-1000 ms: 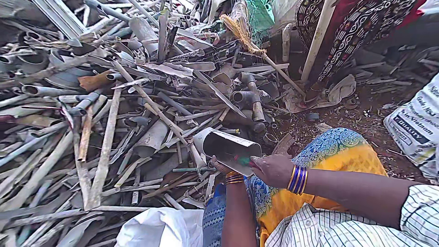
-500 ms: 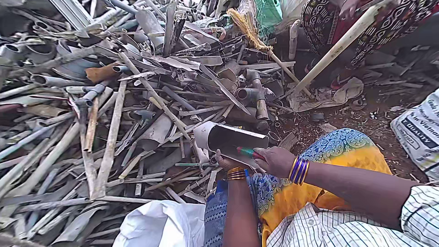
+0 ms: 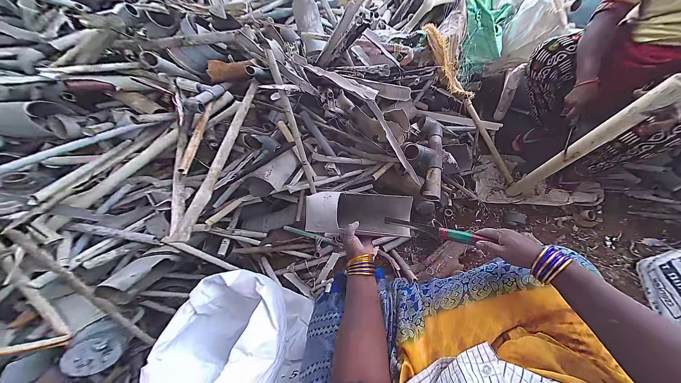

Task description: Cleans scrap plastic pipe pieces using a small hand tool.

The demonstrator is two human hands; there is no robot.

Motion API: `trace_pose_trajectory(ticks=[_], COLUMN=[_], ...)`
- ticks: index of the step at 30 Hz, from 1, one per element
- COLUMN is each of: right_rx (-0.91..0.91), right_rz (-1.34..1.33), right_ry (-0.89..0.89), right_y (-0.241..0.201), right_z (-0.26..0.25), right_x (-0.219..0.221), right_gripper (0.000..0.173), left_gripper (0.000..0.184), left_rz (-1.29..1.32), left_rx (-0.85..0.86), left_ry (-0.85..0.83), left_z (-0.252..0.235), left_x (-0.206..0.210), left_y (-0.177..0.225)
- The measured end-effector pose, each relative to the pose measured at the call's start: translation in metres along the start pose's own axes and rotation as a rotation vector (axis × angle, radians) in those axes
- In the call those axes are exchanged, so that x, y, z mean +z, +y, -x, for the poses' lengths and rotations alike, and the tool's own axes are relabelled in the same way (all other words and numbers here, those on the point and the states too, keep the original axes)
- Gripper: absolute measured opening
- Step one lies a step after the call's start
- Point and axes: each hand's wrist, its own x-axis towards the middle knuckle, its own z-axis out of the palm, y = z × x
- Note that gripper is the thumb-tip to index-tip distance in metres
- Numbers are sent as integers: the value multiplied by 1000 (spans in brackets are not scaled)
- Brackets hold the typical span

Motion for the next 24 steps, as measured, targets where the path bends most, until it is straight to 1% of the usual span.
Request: trace_pose_trajectory(ticks=[2,3,4,5,7,8,9,10,11,12,13,14,16,17,19,20,22,23,24], right_rx=[104,149,173,186,166,147,131,127,132,155,199,257,335,347,347,353,373,377,369], right_rz=[-43,-93,-166,-282,-485,-553,-609,-658,-714,-777,-864,-952,-1044,-1053,-1067,-1083,-1112,-1118,-1123], right_ry=[49,89,143,201,337,405,457,468,434,360,286,268,326,336,302,316,382,376,327], right_y=[9,12,15,13,-2,-13,-23,-33,-42,-49,-53,-57,-57,-55,-52,-50,-48,-47,-45], right_z=[-4,-5,-5,-4,-2,-3,-5,-9,-13,-16,-20,-24,-32,-34,-33,-32,-32,-31,-28], right_x=[-7,-10,-9,-7,0,7,17,27,37,44,51,56,60,60,61,62,61,61,61], right_gripper=[34,33,31,29,28,28,29,30,29,28,24,24,26,26,24,24,24,24,24], left_gripper=[60,71,76,75,64,59,60,63,65,67,66,63,55,54,55,55,54,54,54], left_rz=[-247,-399,-548,-674,-843,-879,-877,-847,-807,-789,-787,-766,-606,-502,-350,-310,-333,-331,-299], left_rx=[62,95,129,191,396,501,582,595,568,533,505,486,400,342,238,190,200,197,161], left_ry=[95,137,135,111,13,-42,-104,-164,-217,-263,-300,-323,-326,-330,-336,-345,-353,-355,-357], left_z=[-6,-9,-12,-14,-21,-24,-27,-31,-33,-34,-33,-31,-24,-21,-15,-14,-15,-16,-15], left_x=[-2,-5,-10,-15,-24,-26,-27,-25,-22,-19,-18,-17,-8,-4,2,3,2,1,2], left_y=[-9,-13,-14,-17,-32,-38,-44,-47,-51,-54,-57,-61,-67,-68,-68,-68,-71,-71,-71])
